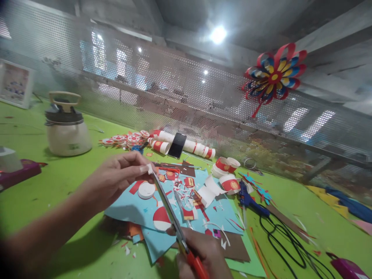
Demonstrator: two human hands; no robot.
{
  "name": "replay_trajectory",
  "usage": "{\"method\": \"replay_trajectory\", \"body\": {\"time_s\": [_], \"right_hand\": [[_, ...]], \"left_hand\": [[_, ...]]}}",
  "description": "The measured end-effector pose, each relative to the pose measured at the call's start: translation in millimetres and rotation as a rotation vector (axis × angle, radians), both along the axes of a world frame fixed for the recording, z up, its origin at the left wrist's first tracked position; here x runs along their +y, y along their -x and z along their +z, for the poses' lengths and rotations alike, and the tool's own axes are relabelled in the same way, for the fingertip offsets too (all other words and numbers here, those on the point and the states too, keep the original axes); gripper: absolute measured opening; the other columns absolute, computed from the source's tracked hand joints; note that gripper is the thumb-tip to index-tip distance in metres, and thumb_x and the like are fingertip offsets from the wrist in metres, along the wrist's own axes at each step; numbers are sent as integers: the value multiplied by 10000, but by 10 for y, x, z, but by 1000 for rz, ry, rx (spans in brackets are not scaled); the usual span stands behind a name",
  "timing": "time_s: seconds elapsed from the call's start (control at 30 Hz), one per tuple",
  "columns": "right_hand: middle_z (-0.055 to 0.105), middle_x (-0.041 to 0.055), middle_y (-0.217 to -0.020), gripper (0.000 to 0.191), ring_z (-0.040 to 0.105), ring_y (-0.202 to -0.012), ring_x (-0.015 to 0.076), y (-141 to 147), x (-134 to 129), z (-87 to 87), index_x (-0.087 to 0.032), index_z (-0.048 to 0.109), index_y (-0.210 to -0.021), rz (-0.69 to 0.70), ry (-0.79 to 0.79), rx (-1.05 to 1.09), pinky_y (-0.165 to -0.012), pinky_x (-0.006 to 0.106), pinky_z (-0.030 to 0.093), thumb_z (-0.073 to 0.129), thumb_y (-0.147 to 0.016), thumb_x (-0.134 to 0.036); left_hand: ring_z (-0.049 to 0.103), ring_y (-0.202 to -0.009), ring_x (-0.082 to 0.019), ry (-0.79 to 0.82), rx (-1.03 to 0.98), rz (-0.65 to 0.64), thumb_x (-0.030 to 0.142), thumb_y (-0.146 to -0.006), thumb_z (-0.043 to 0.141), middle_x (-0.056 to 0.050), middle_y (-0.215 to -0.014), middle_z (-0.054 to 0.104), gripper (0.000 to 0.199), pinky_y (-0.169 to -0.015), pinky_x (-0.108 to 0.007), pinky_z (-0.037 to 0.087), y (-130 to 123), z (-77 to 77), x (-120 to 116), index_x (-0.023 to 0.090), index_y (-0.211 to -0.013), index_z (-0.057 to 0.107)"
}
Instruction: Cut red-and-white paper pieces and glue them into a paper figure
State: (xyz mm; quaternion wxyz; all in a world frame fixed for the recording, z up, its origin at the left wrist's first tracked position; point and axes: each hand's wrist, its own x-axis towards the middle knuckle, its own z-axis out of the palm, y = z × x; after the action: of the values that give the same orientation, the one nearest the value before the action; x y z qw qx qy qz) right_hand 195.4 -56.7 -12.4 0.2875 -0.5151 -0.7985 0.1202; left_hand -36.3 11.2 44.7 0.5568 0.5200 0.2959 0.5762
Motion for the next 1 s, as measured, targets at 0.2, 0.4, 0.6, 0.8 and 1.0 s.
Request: {"method": "replay_trajectory", "body": {"time_s": [0.2,0.4,0.6,0.8,1.0], "right_hand": [[781,-8,-752,395,717,-586,139,-57,32,-23,-230,762,-952,61,62,-28,-504,143,516,495,-709,-71],[785,19,-924,469,743,-761,172,-116,7,7,-231,739,-1031,125,-32,-25,-703,210,568,500,-665,-60],[777,4,-788,460,728,-662,158,-103,-4,88,-231,754,-981,87,-44,-84,-672,203,559,513,-637,-44],[770,-29,-715,448,704,-552,135,-52,23,86,-250,768,-943,90,131,20,-523,150,522,506,-627,-70],[776,-14,-709,350,685,-490,128,-43,30,47,-241,777,-896,68,100,3,-483,155,514,519,-690,-126]], "left_hand": [[626,-639,-147,-26,38,-48,176,-740,667,-41,-677,674,102,-648,-274,487,45,12,33,145,-653,626],[631,-653,-165,-49,69,-38,190,-744,667,-36,-690,666,96,-674,-312,493,57,-14,52,160,-660,633],[631,-649,-169,-49,70,-66,210,-730,683,-31,-694,662,92,-678,-327,489,84,1,55,162,-665,638],[628,-632,-162,-8,48,-95,239,-675,738,-21,-667,651,138,-655,-306,478,91,27,55,154,-652,631],[627,-631,-160,-6,51,-100,218,-681,724,-22,-666,652,117,-654,-304,478,87,33,50,150,-653,632]]}}
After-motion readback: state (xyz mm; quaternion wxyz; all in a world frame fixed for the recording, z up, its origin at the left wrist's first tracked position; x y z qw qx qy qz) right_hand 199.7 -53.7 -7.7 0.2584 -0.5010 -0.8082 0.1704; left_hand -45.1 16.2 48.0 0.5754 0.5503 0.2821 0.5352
